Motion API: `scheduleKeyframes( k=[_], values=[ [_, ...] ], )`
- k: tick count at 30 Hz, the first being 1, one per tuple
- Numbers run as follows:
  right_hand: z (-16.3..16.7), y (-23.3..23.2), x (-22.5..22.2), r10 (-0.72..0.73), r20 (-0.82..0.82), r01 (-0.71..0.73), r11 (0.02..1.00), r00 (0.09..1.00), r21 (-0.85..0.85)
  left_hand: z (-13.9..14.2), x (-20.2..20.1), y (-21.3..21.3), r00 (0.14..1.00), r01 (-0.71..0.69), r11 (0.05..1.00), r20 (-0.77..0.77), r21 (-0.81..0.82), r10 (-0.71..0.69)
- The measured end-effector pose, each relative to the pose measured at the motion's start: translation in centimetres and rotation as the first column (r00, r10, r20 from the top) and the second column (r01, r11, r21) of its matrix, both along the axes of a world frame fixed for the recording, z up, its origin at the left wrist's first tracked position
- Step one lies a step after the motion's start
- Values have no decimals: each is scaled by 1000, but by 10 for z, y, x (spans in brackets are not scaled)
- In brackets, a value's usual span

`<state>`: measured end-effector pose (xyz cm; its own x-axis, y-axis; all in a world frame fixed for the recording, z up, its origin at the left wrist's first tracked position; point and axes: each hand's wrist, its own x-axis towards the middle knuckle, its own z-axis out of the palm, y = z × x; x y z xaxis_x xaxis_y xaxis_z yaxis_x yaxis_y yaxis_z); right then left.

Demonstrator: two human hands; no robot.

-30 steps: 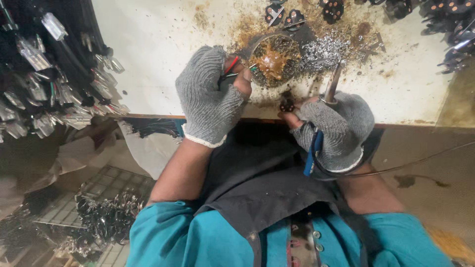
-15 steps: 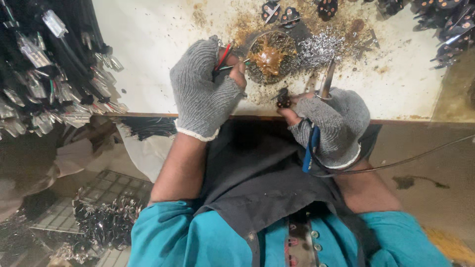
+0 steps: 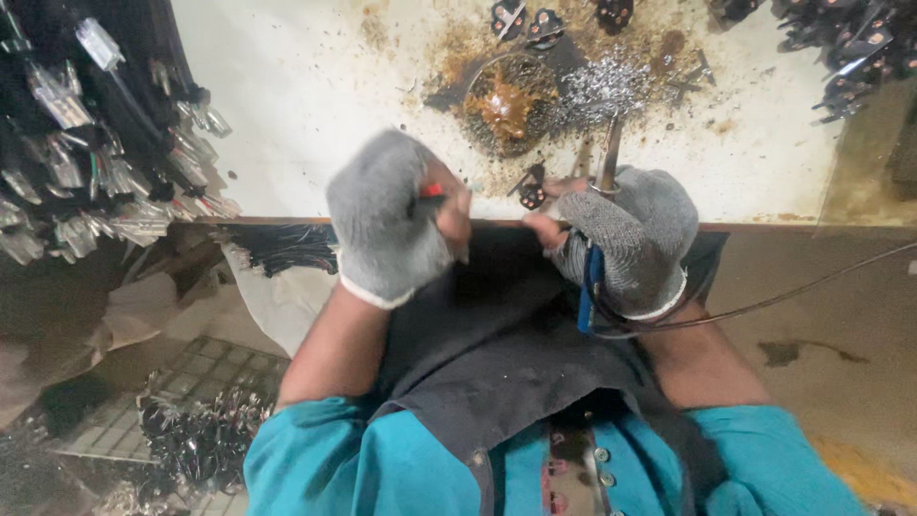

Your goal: The person sits at a cluttered workbench soldering electrical wires to connectors. They hold a soldering iron in one hand, position stripped red and green wire ends with the other, apply solder to the joints, and place finished wired connectors with piles of completed assemblies on the bench.

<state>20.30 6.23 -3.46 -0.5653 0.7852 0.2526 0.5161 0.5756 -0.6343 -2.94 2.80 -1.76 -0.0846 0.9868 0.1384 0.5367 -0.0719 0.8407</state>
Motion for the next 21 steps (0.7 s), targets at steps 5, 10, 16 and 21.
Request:
scheduleKeyframes(
  k=[5, 10, 16, 21],
  values=[
    [10, -1, 31, -67, -173, 4, 939, 983, -344, -8, 19, -8, 967, 209, 969, -119, -129, -224],
    [-3, -8, 40, 10, -60, -15, 996, 998, -83, -18, 25, -8, 937, 239, 957, -220, -167, -272],
    [-21, -8, 43, 73, 125, -72, 997, 990, -10, -19, 28, -7, 942, 203, 968, -239, -147, -235],
    [-35, -10, 49, 87, 76, -87, 996, 993, -3, -21, 30, -8, 940, 207, 968, -245, -145, -238]
  ],
)
